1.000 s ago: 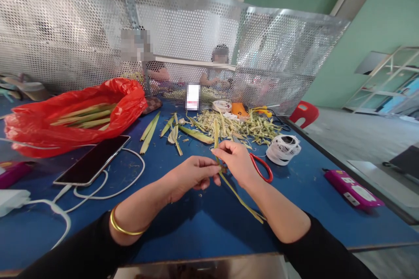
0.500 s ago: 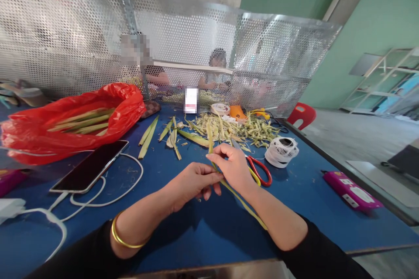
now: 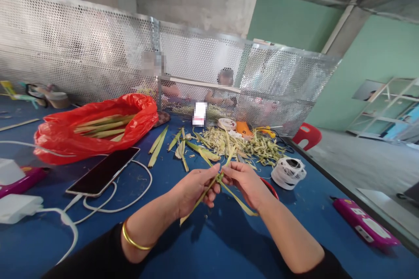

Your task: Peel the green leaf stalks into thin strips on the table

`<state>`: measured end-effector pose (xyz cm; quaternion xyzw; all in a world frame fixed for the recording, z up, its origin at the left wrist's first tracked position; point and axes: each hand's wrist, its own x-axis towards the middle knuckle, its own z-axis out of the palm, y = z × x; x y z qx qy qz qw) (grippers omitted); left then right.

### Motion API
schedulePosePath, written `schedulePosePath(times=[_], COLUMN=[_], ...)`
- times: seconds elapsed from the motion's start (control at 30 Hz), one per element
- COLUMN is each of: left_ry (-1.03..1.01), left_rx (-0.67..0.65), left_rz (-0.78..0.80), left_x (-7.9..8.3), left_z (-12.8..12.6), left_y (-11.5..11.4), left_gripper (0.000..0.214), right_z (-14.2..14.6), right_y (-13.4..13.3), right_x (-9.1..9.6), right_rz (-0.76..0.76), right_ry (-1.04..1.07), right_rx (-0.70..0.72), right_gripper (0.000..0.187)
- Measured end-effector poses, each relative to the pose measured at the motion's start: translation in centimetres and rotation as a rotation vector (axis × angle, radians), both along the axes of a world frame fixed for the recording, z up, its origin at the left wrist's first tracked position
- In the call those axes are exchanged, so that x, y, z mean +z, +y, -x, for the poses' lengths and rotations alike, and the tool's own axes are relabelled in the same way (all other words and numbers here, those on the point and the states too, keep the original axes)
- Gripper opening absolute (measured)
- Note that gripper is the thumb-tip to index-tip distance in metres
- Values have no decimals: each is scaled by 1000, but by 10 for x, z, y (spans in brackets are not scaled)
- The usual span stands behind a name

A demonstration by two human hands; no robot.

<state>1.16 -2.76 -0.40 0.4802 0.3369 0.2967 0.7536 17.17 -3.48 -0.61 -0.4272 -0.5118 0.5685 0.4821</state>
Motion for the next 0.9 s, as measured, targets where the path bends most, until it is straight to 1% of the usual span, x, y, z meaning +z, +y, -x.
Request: schedulePosePath(times=[0.07, 0.17, 0.23, 0.3, 0.37, 0.47, 0.53, 0.6, 0.67, 0.73, 0.8, 0.83, 0.9], left_ry=[33, 52, 47, 44, 39, 28, 11, -22, -68, -116, -162, -185, -226], left_rx=[-14, -16, -3, -3, -16, -32, -18, 7, 49, 101, 152, 178, 228], left_rz=[10, 40, 41, 30, 32, 48, 54, 65, 81, 95, 104, 99, 68], left_x=[1, 3, 4, 5, 6, 5, 3, 2, 1, 3, 5, 6, 7], left_z=[-2, -6, -7, -7, -7, -6, -6, -5, -3, 1, 5, 7, 9], left_y=[0, -1, -2, -3, -4, -5, -5, -3, -1, 3, 6, 8, 9], left_gripper=[39, 29, 24, 20, 18, 18, 18, 20, 25, 28, 29, 28, 24], right_z=[1, 2, 2, 3, 4, 6, 5, 1, -4, -8, -8, -7, 0], right_y=[-1, -1, -1, -1, -2, -3, -2, 1, 6, 10, 9, 7, 1], right_x=[1, 1, 1, 1, 0, 1, 1, 1, 0, -2, -4, -5, -6], right_rz=[-21, -14, -38, -75, -111, -165, -204, -229, -211, -159, -97, -64, 4], right_ry=[-16, -12, -8, -13, -30, -84, -144, -226, -261, -236, -241, -276, -361], right_rx=[-9, -3, -17, -65, -143, -233, -255, -268, -300, -329, -304, -241, -55], right_gripper=[31, 31, 29, 29, 30, 32, 33, 30, 25, 27, 27, 26, 27])
